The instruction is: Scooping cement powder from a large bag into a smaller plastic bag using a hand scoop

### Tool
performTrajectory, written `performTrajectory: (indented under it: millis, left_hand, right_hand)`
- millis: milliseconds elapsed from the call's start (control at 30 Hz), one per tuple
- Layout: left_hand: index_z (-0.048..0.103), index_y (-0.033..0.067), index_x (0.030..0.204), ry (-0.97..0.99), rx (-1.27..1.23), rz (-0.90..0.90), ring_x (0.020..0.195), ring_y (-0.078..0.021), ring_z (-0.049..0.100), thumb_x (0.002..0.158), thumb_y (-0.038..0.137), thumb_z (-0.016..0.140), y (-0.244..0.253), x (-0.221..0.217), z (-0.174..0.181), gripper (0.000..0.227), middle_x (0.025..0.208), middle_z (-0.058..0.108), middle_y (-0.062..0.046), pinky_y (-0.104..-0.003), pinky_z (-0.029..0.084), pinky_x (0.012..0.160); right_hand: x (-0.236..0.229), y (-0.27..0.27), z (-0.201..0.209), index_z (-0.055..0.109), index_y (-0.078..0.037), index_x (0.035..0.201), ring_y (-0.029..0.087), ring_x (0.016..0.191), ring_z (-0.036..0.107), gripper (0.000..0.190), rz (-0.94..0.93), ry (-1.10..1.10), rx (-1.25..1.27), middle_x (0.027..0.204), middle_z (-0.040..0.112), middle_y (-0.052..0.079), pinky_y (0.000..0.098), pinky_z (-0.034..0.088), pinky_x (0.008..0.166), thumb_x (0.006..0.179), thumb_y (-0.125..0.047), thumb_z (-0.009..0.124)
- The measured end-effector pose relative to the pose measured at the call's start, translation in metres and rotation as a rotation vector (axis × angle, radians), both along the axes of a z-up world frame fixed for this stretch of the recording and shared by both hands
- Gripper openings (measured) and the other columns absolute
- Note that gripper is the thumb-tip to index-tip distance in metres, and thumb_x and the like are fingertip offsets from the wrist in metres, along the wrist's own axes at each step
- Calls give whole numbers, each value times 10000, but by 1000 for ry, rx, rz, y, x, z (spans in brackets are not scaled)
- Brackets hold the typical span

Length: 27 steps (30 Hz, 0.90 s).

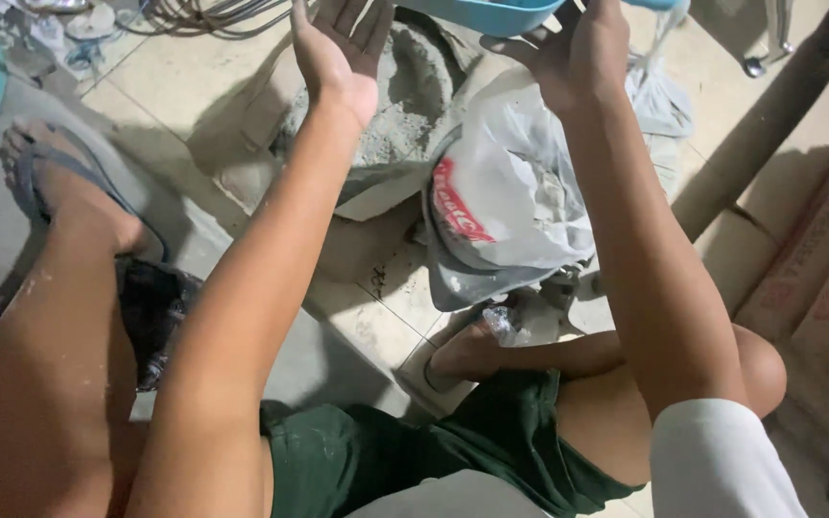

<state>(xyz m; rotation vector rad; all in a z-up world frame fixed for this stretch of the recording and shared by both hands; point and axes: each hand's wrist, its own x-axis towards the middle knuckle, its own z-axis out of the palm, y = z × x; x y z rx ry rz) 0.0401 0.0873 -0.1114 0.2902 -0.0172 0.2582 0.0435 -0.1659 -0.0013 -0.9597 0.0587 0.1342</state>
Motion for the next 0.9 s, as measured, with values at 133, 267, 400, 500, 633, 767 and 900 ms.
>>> performTrajectory:
  millis: [133,267,400,500,633,767,900]
  left_hand:
    - [714,-31,1138,278,47,65,927,-284,669,972,389,499,25,-6,-9,500,1050,720,-173,-445,557,909]
    - [643,-92,1170,417,44,148,952,-331,648,895,409,558,38,-9,-42,578,1113,700,-247,-479,583,895]
    - [665,72,1317,386,613,130,1005,-189,660,915,661,363,45,-6,-108,774,1170,718,-104,-343,495,935]
    - [617,58,1366,388,947,209,1165,-308,663,940,698,298,42,-19,-133,832,1300,691,-167,-418,517,1003]
    - [597,144,1386,591,1464,177,1270,-318,633,979,592,227,40,-57,-92,709,1396,665,-100,-433,465,1039]
    - [597,74,1384,576,1495,217,1259,-335,631,1019,556,302,41,-60,-113,672,1391,656,-147,-403,464,1055]
    - [633,31,1194,484,1481,228,980,-365,701,1023,476,332,43,-68,-112,564,1119,750,-172,-451,516,872]
  right_hand:
    - [30,22,-13,618,128,1278,512,1110,765,726,101,-67,-268,1270,671,317,599,734,826,780,-393,706]
    - [52,27,-33,645,73,1275,470,1094,765,700,270,-144,-380,1256,663,265,574,741,852,819,-452,728]
    - [65,39,-54,580,48,1269,466,1016,785,674,163,54,-383,1252,664,275,598,763,737,799,-419,707]
    - [71,46,-85,494,31,1306,418,1040,788,719,160,67,-545,1329,604,253,543,802,675,818,-433,745]
    - [66,67,-111,660,-47,1062,97,618,591,301,353,-312,-990,831,622,4,253,554,487,1070,-348,658]
    - [46,94,-107,634,91,1276,269,780,786,384,447,-777,-1147,1121,741,248,334,683,613,1059,-216,718]
    - [32,108,-92,735,7,1283,285,775,712,383,507,-1029,-1313,1049,763,207,391,578,666,984,-231,768]
